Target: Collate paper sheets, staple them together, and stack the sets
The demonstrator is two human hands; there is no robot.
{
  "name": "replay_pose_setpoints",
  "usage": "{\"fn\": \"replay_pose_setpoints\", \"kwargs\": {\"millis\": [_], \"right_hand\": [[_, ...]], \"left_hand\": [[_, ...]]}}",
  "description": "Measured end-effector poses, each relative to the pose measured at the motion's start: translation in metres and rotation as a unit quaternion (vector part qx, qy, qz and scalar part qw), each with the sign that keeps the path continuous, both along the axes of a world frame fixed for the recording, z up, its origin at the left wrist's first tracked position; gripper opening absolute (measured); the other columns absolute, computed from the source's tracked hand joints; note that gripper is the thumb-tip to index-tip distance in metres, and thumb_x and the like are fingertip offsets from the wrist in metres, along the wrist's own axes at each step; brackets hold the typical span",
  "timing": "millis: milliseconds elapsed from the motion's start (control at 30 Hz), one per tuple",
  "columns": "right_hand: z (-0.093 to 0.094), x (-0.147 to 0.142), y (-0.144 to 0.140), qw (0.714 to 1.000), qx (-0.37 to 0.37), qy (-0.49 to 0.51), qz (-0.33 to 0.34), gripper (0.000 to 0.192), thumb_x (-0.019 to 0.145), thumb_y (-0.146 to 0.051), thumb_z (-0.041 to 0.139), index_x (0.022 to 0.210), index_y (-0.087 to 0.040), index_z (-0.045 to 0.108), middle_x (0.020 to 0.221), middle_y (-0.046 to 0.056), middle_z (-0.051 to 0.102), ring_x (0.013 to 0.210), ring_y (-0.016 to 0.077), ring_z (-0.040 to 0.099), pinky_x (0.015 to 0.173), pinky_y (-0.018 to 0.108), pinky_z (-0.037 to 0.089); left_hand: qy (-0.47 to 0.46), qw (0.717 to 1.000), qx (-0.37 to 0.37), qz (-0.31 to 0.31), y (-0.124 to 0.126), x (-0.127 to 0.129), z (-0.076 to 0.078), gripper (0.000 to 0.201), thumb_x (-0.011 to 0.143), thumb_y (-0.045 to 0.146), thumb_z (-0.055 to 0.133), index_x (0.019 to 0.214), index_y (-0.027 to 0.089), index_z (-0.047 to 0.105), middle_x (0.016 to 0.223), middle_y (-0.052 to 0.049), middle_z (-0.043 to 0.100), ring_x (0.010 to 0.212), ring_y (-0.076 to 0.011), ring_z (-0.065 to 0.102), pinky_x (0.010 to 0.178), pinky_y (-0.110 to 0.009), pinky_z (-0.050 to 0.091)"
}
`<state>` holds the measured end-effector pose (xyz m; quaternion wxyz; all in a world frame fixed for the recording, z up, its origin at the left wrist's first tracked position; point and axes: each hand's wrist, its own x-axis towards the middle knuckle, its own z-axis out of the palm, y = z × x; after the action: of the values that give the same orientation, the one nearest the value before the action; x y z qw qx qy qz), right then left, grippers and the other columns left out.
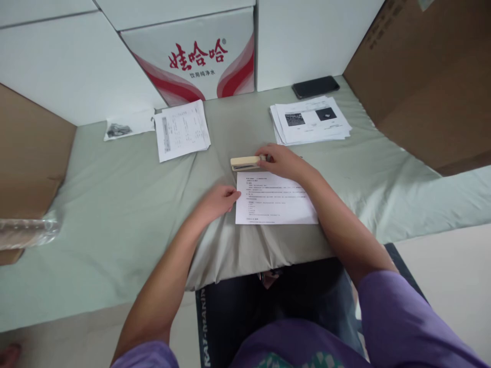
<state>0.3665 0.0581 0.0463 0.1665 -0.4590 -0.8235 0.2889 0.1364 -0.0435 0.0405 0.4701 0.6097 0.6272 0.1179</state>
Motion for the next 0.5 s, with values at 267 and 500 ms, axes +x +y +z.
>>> {"fn": "replay_pose_setpoints", "kwargs": {"millis": [267,500], "right_hand": [[0.022,0.062,-0.020,0.985,-0.001,0.102,-0.138,0.037,0.092,-0.044,0.060,0.121,-0.022,0.069,0.111,0.009,0.068,0.093,0.0223,0.060,0.086,0.038,0.047],[0.000,0.116,-0.086,0.897,-0.220,0.293,-0.247,0.052,0.083,-0.062,0.070,0.114,-0.021,0.067,0.095,0.012,0.071,0.079,0.0224,0.066,0.059,0.031,0.041]], "left_hand": [[0.008,0.989,0.105,-0.105,-0.002,-0.009,0.013,0.038,0.097,0.044,0.045,0.069,0.021,0.055,0.065,0.002,0.059,0.058,-0.0133,0.047,0.058,-0.027,0.032],[-0.075,0.978,0.191,0.033,0.000,-0.014,0.007,0.034,0.095,0.047,0.049,0.078,0.019,0.061,0.065,0.001,0.059,0.054,-0.0106,0.044,0.055,-0.025,0.034]]}}
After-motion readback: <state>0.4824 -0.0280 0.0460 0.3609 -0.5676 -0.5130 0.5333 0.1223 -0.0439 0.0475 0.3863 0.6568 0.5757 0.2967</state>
